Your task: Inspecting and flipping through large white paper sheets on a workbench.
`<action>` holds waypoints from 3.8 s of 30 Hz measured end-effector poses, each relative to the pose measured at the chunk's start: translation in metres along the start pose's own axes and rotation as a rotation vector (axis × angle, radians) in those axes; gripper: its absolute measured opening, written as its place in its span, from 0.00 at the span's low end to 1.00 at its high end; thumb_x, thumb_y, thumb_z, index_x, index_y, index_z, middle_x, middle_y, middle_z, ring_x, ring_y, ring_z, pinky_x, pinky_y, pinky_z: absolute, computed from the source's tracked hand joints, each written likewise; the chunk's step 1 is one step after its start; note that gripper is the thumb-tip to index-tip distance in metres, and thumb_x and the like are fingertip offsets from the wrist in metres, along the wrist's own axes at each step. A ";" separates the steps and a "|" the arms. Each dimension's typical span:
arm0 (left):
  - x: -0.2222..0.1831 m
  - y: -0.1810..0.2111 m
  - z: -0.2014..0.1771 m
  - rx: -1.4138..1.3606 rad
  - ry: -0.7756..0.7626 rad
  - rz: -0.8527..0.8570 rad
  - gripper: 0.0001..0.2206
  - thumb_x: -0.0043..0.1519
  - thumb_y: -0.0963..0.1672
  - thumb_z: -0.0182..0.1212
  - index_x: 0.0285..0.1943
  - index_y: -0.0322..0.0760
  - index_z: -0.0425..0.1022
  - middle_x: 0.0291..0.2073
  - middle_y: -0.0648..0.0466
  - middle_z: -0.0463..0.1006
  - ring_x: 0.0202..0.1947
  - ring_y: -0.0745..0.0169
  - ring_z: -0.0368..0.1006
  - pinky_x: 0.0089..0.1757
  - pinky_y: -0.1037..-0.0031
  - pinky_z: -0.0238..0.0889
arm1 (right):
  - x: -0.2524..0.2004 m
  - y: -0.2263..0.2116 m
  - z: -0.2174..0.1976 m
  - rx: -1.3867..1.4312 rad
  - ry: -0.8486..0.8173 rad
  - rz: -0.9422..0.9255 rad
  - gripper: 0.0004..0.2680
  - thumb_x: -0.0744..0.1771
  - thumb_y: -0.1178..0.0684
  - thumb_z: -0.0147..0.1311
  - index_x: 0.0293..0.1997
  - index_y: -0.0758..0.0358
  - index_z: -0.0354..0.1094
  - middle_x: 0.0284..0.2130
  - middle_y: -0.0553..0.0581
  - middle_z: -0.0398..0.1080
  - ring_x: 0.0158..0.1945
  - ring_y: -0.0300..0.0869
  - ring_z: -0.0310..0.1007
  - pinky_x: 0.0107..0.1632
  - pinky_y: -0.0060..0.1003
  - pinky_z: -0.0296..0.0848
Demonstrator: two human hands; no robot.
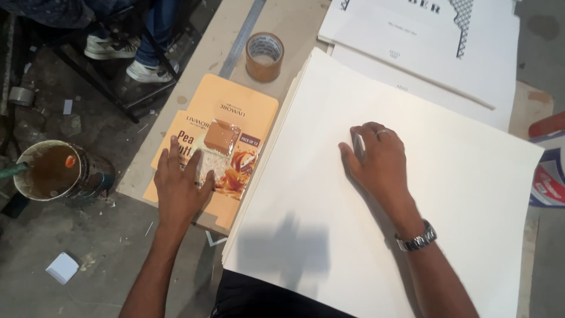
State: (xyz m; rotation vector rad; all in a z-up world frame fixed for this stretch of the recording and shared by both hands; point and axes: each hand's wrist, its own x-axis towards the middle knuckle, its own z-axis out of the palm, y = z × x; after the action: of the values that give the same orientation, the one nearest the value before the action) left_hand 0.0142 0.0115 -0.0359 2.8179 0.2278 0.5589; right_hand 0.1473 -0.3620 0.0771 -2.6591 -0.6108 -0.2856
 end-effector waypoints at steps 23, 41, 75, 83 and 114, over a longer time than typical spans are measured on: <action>-0.021 0.000 -0.018 -0.053 0.007 0.006 0.14 0.55 0.47 0.66 0.48 0.38 0.81 0.74 0.49 0.63 0.69 0.40 0.59 0.62 0.47 0.58 | -0.046 -0.024 0.003 -0.093 -0.041 0.005 0.21 0.68 0.44 0.55 0.66 0.67 0.63 0.65 0.73 0.58 0.65 0.64 0.54 0.67 0.72 0.48; 0.026 0.015 -0.063 -1.285 -0.341 -0.387 0.20 0.57 0.38 0.50 0.58 0.36 0.74 0.70 0.44 0.65 0.65 0.42 0.67 0.54 0.52 0.69 | -0.037 -0.030 -0.008 -0.118 -0.085 0.045 0.25 0.64 0.33 0.58 0.63 0.57 0.67 0.63 0.66 0.63 0.63 0.62 0.55 0.60 0.78 0.44; 0.243 0.143 0.048 -1.046 -0.348 0.063 0.23 0.57 0.35 0.67 0.62 0.33 0.69 0.52 0.48 0.81 0.52 0.63 0.79 0.50 0.75 0.74 | -0.029 -0.011 -0.005 -0.093 -0.206 0.062 0.30 0.60 0.22 0.55 0.66 0.41 0.65 0.69 0.72 0.50 0.67 0.68 0.49 0.65 0.80 0.33; 0.256 0.135 0.051 -1.091 -0.414 0.092 0.20 0.59 0.36 0.67 0.61 0.34 0.72 0.62 0.47 0.73 0.53 0.61 0.77 0.48 0.75 0.72 | -0.031 -0.010 0.000 -0.117 -0.189 0.045 0.30 0.60 0.22 0.55 0.67 0.41 0.65 0.70 0.70 0.50 0.66 0.67 0.49 0.64 0.80 0.34; 0.282 0.126 0.071 -1.177 -0.543 0.084 0.13 0.62 0.38 0.56 0.54 0.29 0.79 0.76 0.46 0.57 0.47 0.65 0.78 0.37 0.78 0.81 | -0.029 -0.011 -0.003 -0.088 -0.181 0.024 0.28 0.62 0.24 0.54 0.67 0.44 0.63 0.70 0.69 0.49 0.64 0.65 0.50 0.65 0.82 0.31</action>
State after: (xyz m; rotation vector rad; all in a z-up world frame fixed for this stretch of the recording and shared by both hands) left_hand 0.3125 -0.0672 0.0359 1.7132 -0.2588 -0.0995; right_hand 0.1161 -0.3654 0.0750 -2.7954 -0.6349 -0.0668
